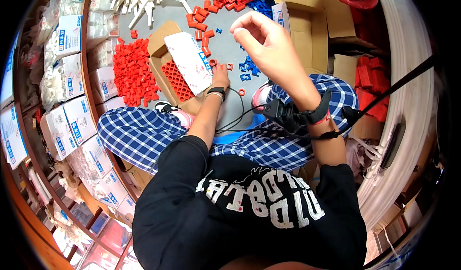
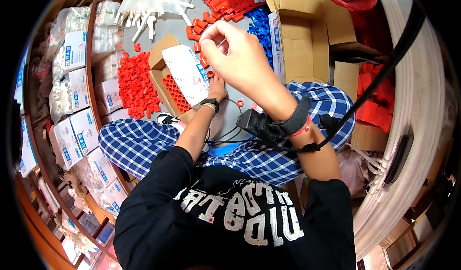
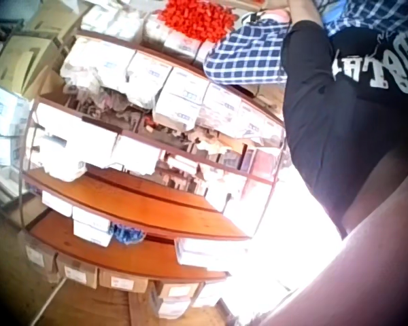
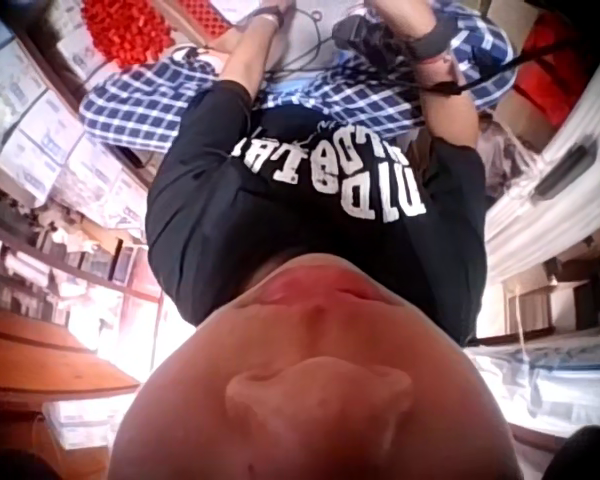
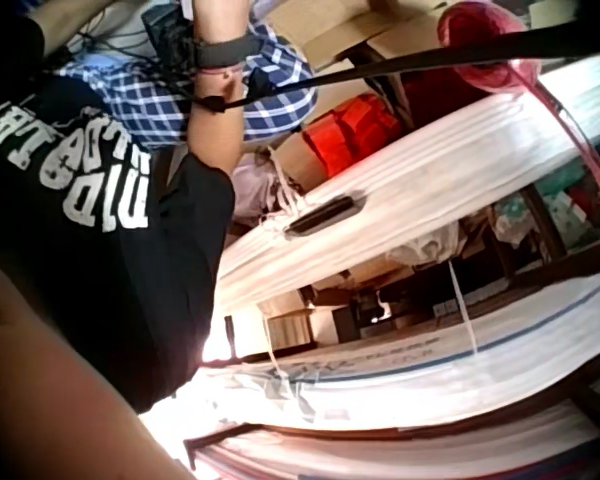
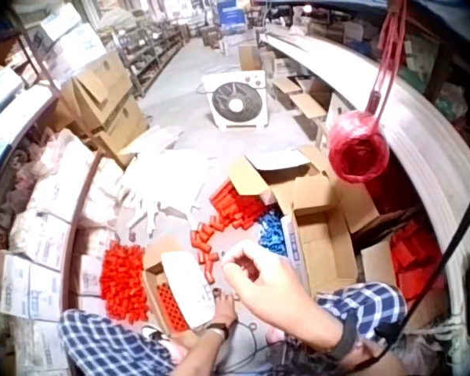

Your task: The person assembles small red and blue plastic components by hand while seated on the floor, placing the completed pieces into a small cardboard box. They pick up individual red pieces and a white plastic base, snap them together, and then retrieve blue pieces from the floor to continue the assembly process.

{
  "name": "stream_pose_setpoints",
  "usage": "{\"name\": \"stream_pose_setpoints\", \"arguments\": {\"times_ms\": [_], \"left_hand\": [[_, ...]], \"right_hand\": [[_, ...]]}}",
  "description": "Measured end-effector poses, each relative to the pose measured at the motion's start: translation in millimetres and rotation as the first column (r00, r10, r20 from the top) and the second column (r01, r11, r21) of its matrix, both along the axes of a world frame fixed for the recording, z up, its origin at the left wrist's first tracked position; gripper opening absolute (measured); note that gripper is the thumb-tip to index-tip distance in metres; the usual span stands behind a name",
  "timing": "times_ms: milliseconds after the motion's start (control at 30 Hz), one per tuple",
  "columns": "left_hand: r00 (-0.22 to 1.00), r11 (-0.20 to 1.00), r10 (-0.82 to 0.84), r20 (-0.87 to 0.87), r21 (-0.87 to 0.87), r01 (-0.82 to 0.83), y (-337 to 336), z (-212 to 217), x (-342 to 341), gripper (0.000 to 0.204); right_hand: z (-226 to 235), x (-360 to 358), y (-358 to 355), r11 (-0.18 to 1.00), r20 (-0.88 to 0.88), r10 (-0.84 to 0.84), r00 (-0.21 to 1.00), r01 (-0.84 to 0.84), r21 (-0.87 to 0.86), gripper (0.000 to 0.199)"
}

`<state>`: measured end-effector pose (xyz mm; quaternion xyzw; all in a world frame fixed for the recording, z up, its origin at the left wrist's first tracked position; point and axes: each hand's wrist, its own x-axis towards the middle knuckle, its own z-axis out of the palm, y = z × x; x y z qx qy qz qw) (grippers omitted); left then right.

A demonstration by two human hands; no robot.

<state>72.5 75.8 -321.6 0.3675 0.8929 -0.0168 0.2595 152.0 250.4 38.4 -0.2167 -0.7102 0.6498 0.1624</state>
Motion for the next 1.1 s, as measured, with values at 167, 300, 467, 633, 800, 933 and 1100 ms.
{"name": "stream_pose_setpoints", "arguments": {"times_ms": [167, 300, 467, 633, 800, 933, 1100], "left_hand": [[0.949, 0.972, -0.23, -0.216, -0.109, 0.21, -21, -33, 5, 0.069], [0.777, 0.924, -0.378, -0.504, -0.157, 0.348, -30, -53, 7, 0.039], [0.831, 0.944, -0.328, -0.449, -0.129, 0.303, -22, -36, 19, 0.035], [0.897, 0.934, -0.334, -0.291, -0.23, 0.274, -10, -14, 17, 0.042], [0.922, 0.98, -0.2, -0.33, -0.085, 0.182, -7, -26, 10, 0.04], [0.927, 0.971, -0.189, -0.323, 0.078, 0.225, -7, -34, 14, 0.044], [0.932, 0.959, -0.153, -0.328, 0.18, 0.221, -18, -34, -3, 0.051]], "right_hand": [[11, 0, 2, 1.0, -0.017, 0.001, 1.0, -0.001, -0.031, 0.012], [10, 3, 6, 0.999, -0.026, -0.043, 0.999, 0.044, 0.018, 0.012], [4, 13, 13, 0.997, 0.009, -0.075, 0.997, 0.075, 0.019, 0.012], [3, 17, 16, 0.991, -0.008, -0.134, 0.991, 0.134, -0.012, 0.012], [2, 19, 15, 0.994, 0.001, -0.11, 0.994, 0.11, 0.028, 0.012], [-3, 22, 16, 0.989, -0.009, -0.142, 0.99, 0.142, 0.029, 0.012], [1, 18, 17, 0.987, -0.041, -0.157, 0.987, 0.156, -0.027, 0.012]]}}
